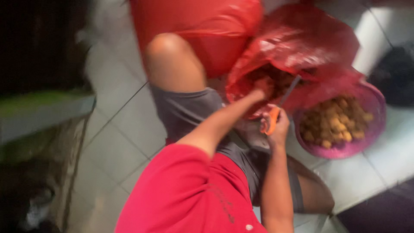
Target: The person sits on the floor and uses orange-handled scissors to cut small brown food items from a red plastic bag into a pink basket. The person repeatedly picks up items, cuts them, and places the pieces into the basket.
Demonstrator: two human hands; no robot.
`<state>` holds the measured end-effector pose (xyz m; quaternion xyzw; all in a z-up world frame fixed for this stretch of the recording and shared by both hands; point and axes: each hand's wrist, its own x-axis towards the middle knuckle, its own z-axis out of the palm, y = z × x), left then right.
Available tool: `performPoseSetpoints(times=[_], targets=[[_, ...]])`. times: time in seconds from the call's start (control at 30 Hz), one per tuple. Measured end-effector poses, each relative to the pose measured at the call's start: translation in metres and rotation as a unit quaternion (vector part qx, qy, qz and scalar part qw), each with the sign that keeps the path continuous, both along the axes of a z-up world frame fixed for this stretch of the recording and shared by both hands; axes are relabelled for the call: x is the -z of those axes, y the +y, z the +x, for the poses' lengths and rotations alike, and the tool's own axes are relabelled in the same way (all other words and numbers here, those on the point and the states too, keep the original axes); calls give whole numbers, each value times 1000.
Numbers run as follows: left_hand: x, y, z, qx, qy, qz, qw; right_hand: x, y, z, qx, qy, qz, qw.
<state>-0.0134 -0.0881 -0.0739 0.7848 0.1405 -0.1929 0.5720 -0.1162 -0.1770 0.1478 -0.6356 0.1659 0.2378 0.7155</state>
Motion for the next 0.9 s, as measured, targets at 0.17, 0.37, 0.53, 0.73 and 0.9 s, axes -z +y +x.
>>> performPoseSetpoints(times=[0.17,0.37,0.53,0.73,0.9], targets=[[-66,41,8,-107,120,-341,926,-14,-9,0,-77,-66,235,967],[-195,71,5,-87,79,-553,825,-47,-17,-20,-135,-50,347,927],[-248,73,6,-44,64,-545,835,-69,-22,-23,-161,-36,374,913],[-272,72,8,-12,44,-515,856,-75,-29,-26,-170,-51,389,904],[-290,63,0,67,24,-461,884,-69,-33,-26,-143,-77,419,893]])
